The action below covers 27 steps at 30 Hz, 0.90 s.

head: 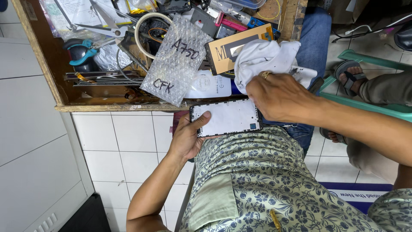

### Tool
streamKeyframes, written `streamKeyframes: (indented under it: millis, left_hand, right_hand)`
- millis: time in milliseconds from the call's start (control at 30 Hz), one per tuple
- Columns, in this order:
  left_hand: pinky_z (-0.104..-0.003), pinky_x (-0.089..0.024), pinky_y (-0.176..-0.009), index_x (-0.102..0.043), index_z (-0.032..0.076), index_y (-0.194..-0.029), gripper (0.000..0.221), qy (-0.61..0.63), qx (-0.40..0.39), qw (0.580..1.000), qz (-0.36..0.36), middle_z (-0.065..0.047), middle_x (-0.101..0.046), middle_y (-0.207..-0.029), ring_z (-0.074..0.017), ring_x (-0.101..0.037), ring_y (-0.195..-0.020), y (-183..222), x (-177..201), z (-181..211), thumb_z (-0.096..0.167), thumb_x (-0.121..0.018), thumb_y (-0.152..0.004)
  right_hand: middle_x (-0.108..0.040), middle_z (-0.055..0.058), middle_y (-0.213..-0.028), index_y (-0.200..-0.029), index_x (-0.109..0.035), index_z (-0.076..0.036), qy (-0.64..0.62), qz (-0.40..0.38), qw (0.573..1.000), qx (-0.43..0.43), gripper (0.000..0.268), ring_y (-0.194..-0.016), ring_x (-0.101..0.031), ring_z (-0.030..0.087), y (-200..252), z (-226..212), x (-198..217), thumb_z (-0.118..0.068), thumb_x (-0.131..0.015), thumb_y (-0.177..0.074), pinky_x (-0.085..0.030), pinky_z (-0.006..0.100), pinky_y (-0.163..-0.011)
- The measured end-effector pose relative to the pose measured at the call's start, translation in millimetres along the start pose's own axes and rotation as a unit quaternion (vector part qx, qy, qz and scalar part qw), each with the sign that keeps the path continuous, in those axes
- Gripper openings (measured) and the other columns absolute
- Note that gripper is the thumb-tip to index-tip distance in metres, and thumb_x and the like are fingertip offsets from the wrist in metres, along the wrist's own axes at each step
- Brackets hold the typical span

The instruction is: The person cleans a phone screen with a cloth, applies liquid from a bottle, and then uses a screwdriver on the device internal components while holding it over a cluttered repair bench.

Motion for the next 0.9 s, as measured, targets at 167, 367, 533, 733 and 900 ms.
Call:
streamKeyframes:
  millis: [167, 367, 533, 733, 900]
  left_hand:
    - [-0.043, -0.068, -0.078, -0.058, -0.002, -0.125, 0.027, 0.016, -0.002, 1.000, -0.005, -0.016, -0.070, -0.114, -0.0243, -0.074, -0.096, 0, -3, 1, 0.008, -0.059, -0.100]
    - [-0.035, -0.068, -0.067, -0.064, 0.000, -0.114, 0.018, -0.005, 0.011, 1.000, 0.020, -0.011, -0.072, -0.101, -0.0170, -0.074, -0.081, -2, 6, -4, 0.009, -0.061, -0.099]
    - [-0.019, -0.031, -0.036, -0.071, 0.005, -0.106, 0.012, -0.101, -0.043, 0.993, 0.038, -0.001, -0.072, -0.088, -0.0006, -0.049, -0.051, -3, 18, -1, 0.014, -0.072, -0.099]
    - [-0.022, -0.025, -0.031, -0.073, 0.005, -0.102, 0.015, -0.146, -0.012, 0.987, 0.063, -0.001, -0.072, -0.080, -0.0018, -0.042, -0.041, 1, 18, 1, 0.019, -0.071, -0.096]
    - [-0.023, -0.025, -0.031, -0.072, 0.001, -0.099, 0.017, -0.125, -0.004, 0.992, 0.035, -0.001, -0.067, -0.075, -0.0021, -0.040, -0.040, -1, 16, -6, 0.019, -0.071, -0.099]
  right_hand:
    - [-0.066, 0.009, -0.078, -0.089, -0.058, -0.005, -0.073, 0.003, 0.986, -0.152, 0.019, -0.070, -0.065, 0.022, 4, 60, 5, -0.018, -0.053, -0.101, -0.054, 0.040, -0.064]
    - [-0.066, 0.010, -0.115, -0.115, -0.067, -0.004, -0.038, 0.193, 0.980, -0.016, 0.021, -0.094, -0.066, 0.024, 4, 24, 72, -0.008, -0.071, -0.094, -0.054, 0.038, -0.077]
    - [-0.066, 0.008, -0.115, -0.120, -0.071, -0.012, -0.014, 0.100, 0.995, 0.026, 0.034, -0.096, -0.064, 0.023, -7, -4, 47, -0.007, -0.074, -0.086, -0.054, 0.040, -0.078]
    - [-0.066, 0.011, -0.127, -0.097, -0.072, -0.012, 0.043, 0.085, 0.991, 0.095, 0.025, -0.121, -0.055, 0.031, -22, -12, 55, -0.008, -0.071, -0.072, -0.042, 0.046, -0.097]
    - [-0.064, 0.003, -0.097, -0.100, -0.075, -0.009, -0.073, -0.003, 0.988, 0.138, 0.023, -0.103, -0.056, 0.025, -26, -35, 25, -0.022, -0.075, -0.081, -0.036, 0.043, -0.090]
Point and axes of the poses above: each hand's wrist, its own y-axis away from the middle knuckle, its own x-axis out of the back of the hand, z = x × y, the point moved 10 cm from there along -y, towards the middle knuckle
